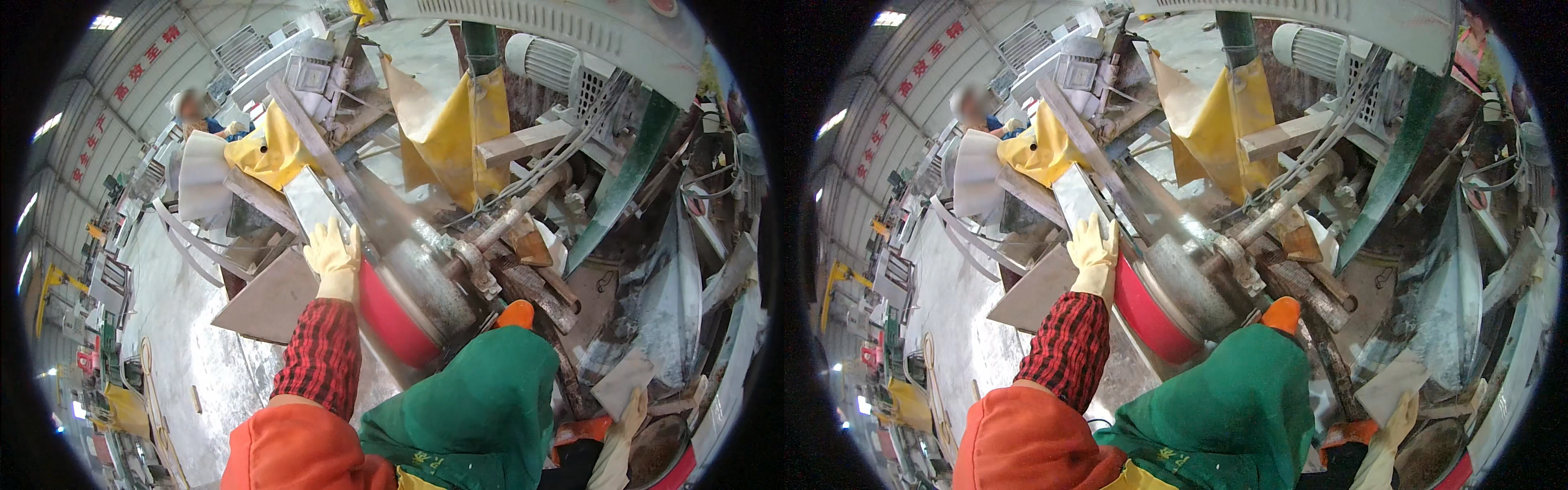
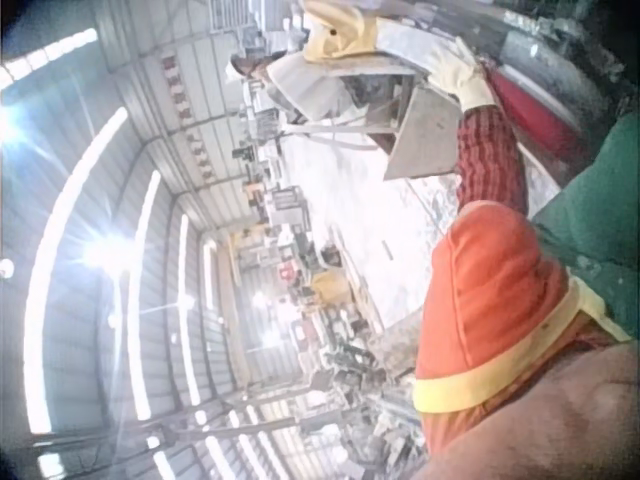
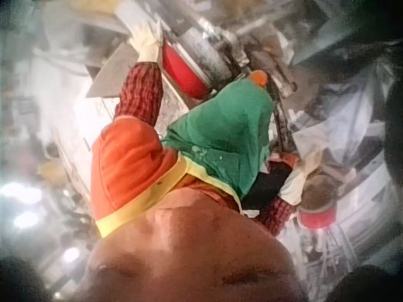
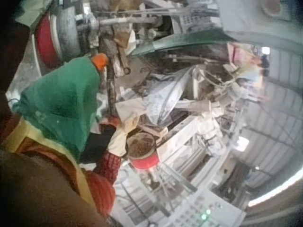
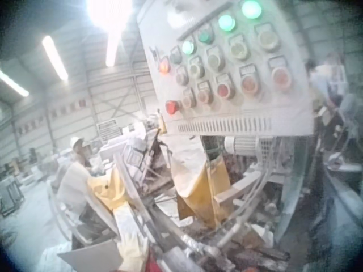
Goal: The person operates a grinding or polishing machine, repeatedly feeding rectangular white sheets into a rotating red wheel. They hold the sheets with gloved hands, move them back and forth against the wheel, and occasionally inspect the edges before continuing the process.
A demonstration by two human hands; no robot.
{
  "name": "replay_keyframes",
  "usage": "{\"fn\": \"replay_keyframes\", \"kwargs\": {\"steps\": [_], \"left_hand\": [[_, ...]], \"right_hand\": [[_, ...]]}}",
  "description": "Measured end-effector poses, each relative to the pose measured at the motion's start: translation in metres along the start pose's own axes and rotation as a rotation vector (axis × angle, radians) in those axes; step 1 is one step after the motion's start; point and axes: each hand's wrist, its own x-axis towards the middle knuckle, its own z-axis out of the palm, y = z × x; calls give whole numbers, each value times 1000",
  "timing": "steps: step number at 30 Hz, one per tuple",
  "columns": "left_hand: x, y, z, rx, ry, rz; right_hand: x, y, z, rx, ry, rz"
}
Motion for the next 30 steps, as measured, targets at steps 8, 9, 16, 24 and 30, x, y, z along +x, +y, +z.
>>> {"fn": "replay_keyframes", "kwargs": {"steps": [8,9,16,24,30], "left_hand": [[-1,-7,15,-30,141,91],[-1,-5,15,-42,122,92],[-6,-2,9,-88,79,102],[-12,8,-4,-97,-5,61],[-2,10,-9,-77,-85,90]], "right_hand": [[-16,-29,28,205,23,97],[-15,-29,26,199,40,100],[-21,-21,11,154,80,91],[-12,4,-3,120,41,40],[-28,-32,17,345,-28,55]]}}
